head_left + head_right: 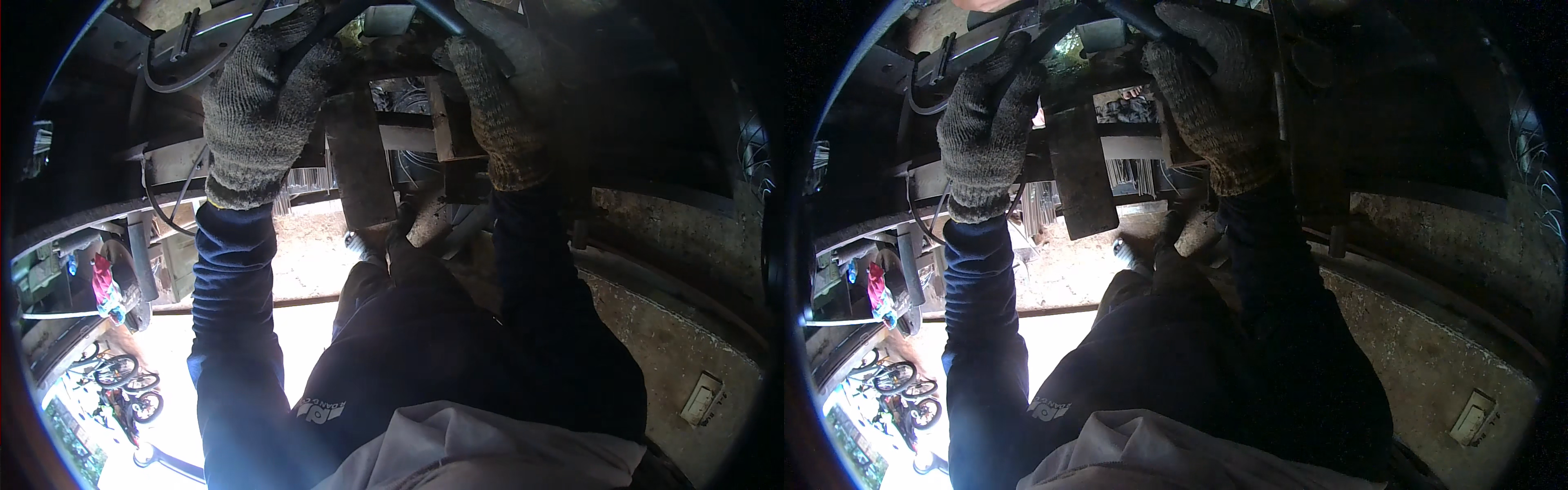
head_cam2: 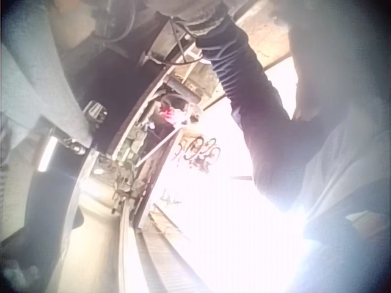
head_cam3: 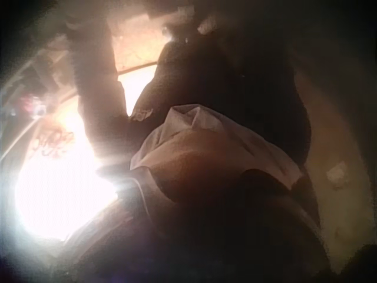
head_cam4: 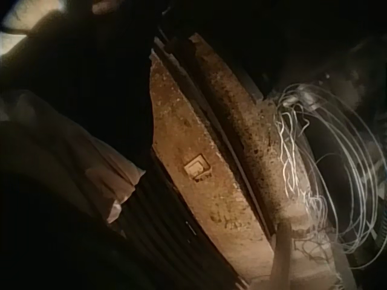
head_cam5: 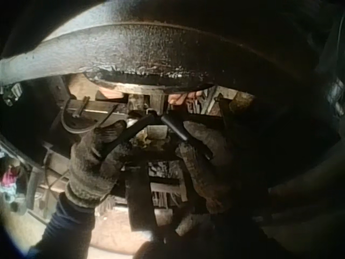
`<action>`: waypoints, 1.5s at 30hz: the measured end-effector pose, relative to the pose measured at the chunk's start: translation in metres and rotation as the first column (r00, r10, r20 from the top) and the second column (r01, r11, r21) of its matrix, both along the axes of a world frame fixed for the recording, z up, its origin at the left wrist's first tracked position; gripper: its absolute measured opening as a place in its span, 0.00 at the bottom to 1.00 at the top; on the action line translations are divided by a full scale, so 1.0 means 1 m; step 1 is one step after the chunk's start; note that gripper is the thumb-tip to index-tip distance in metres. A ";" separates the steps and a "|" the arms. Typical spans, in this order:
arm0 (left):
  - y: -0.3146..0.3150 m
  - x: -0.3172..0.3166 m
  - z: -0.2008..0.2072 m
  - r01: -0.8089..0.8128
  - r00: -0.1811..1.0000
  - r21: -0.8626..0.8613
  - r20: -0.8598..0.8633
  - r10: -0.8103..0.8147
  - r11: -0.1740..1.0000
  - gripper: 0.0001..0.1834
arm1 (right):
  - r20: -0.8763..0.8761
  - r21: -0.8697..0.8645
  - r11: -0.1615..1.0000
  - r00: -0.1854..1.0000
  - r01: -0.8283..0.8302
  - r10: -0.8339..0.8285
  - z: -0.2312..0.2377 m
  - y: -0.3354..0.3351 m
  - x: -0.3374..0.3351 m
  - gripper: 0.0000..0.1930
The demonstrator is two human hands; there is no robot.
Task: The person works on a metal machine, holding a small metal part in place while using a tool to tighten or adjust it. They use their gloved hands to position a metal pipe and a bracket under a larger red metal component.
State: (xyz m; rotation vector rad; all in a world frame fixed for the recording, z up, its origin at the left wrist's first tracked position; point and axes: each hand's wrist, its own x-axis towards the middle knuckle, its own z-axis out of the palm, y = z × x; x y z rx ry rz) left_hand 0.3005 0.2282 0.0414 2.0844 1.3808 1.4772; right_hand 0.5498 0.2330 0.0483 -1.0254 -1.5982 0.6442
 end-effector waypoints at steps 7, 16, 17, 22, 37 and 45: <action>0.001 0.001 -0.003 -0.030 0.999 -0.035 -0.011 0.030 0.999 0.18 | -0.046 0.008 1.000 0.999 -0.007 0.007 -0.008 0.007 0.000 0.24; 0.003 -0.002 -0.007 0.006 1.000 -0.028 0.006 -0.005 1.000 0.18 | -0.078 0.020 1.000 0.997 0.000 0.002 -0.015 0.011 0.002 0.24; 0.004 0.000 -0.008 0.003 1.000 -0.065 0.031 -0.001 0.998 0.19 | -0.053 0.021 1.000 0.998 0.016 -0.015 -0.013 0.010 0.003 0.23; 0.005 -0.005 -0.009 0.032 0.999 -0.019 0.009 -0.032 0.999 0.20 | 0.055 0.088 0.995 0.997 0.040 -0.045 -0.007 0.008 -0.001 0.21; 0.001 0.001 -0.004 0.006 0.991 0.062 -0.132 0.002 0.998 0.14 | 0.170 0.314 0.949 0.983 0.008 -0.065 -0.031 0.020 0.012 0.23; 0.001 -0.001 -0.003 0.049 0.995 0.051 -0.087 -0.044 0.998 0.13 | 0.180 0.343 0.939 0.983 -0.024 -0.040 -0.033 0.025 0.010 0.21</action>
